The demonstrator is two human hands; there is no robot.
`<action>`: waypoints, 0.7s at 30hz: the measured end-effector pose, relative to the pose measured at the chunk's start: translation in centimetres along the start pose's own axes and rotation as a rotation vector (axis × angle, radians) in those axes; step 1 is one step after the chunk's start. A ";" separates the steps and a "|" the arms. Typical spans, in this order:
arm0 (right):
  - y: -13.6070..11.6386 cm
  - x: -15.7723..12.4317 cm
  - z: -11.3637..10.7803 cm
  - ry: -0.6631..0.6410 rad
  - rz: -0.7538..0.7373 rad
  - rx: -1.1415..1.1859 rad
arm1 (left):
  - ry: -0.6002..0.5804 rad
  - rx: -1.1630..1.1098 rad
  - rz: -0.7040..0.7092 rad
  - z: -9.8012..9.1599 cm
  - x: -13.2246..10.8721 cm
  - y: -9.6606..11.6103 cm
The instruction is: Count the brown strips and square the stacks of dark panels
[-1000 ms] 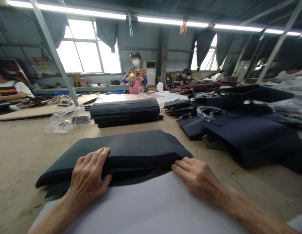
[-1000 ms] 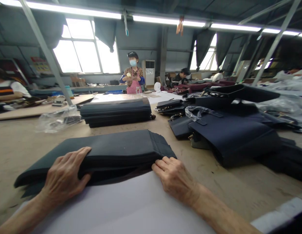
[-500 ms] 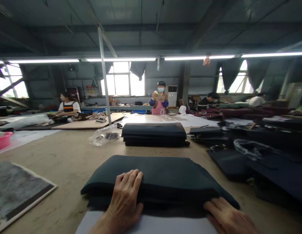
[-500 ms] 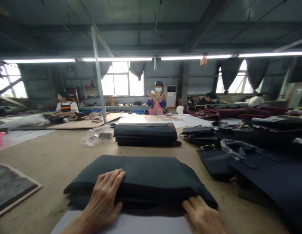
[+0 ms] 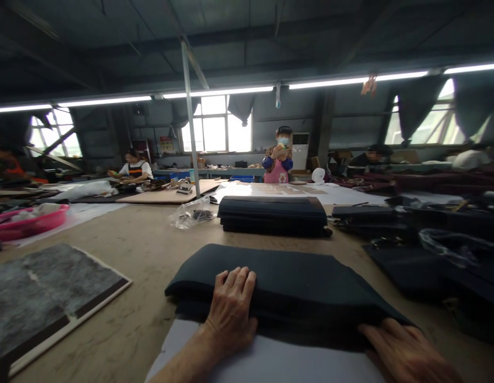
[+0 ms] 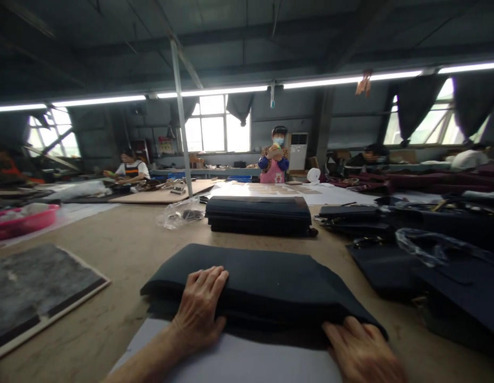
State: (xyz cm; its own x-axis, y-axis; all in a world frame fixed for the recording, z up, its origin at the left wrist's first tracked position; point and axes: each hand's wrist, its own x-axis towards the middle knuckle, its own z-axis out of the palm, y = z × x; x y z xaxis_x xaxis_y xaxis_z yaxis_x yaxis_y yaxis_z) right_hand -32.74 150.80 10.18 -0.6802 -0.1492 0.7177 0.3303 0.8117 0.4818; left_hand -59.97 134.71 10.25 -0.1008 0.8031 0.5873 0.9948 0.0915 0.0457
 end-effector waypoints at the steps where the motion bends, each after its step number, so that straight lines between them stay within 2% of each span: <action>1: 0.0 0.1 -0.1 -0.017 0.020 0.018 | 0.000 0.004 0.005 0.0 0.0 0.1; 5: -0.1 -0.3 -0.9 -0.249 0.200 0.240 | 0.023 0.057 0.016 -0.2 -0.1 0.3; 8: 0.0 -0.6 -1.2 -0.383 0.308 0.277 | 0.042 0.098 0.036 -0.2 -0.1 0.3; 12: -0.3 -0.3 -1.4 -0.422 0.371 0.256 | 0.067 0.144 0.071 -0.1 -0.2 0.0; 16: -1.2 -0.2 -2.4 -0.430 0.318 0.296 | 0.087 0.199 0.103 0.1 -0.3 -0.3; 21: -1.1 -1.8 -3.6 -0.479 0.286 0.306 | 0.122 0.237 0.148 0.4 -0.5 -0.7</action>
State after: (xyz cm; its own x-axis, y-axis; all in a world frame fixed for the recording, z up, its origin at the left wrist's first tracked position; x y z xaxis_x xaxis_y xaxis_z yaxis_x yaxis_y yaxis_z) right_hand -29.57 148.13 10.17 -0.8333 0.3092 0.4582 0.3887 0.9172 0.0880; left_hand -60.64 134.53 9.61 0.0620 0.7423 0.6672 0.9654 0.1250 -0.2288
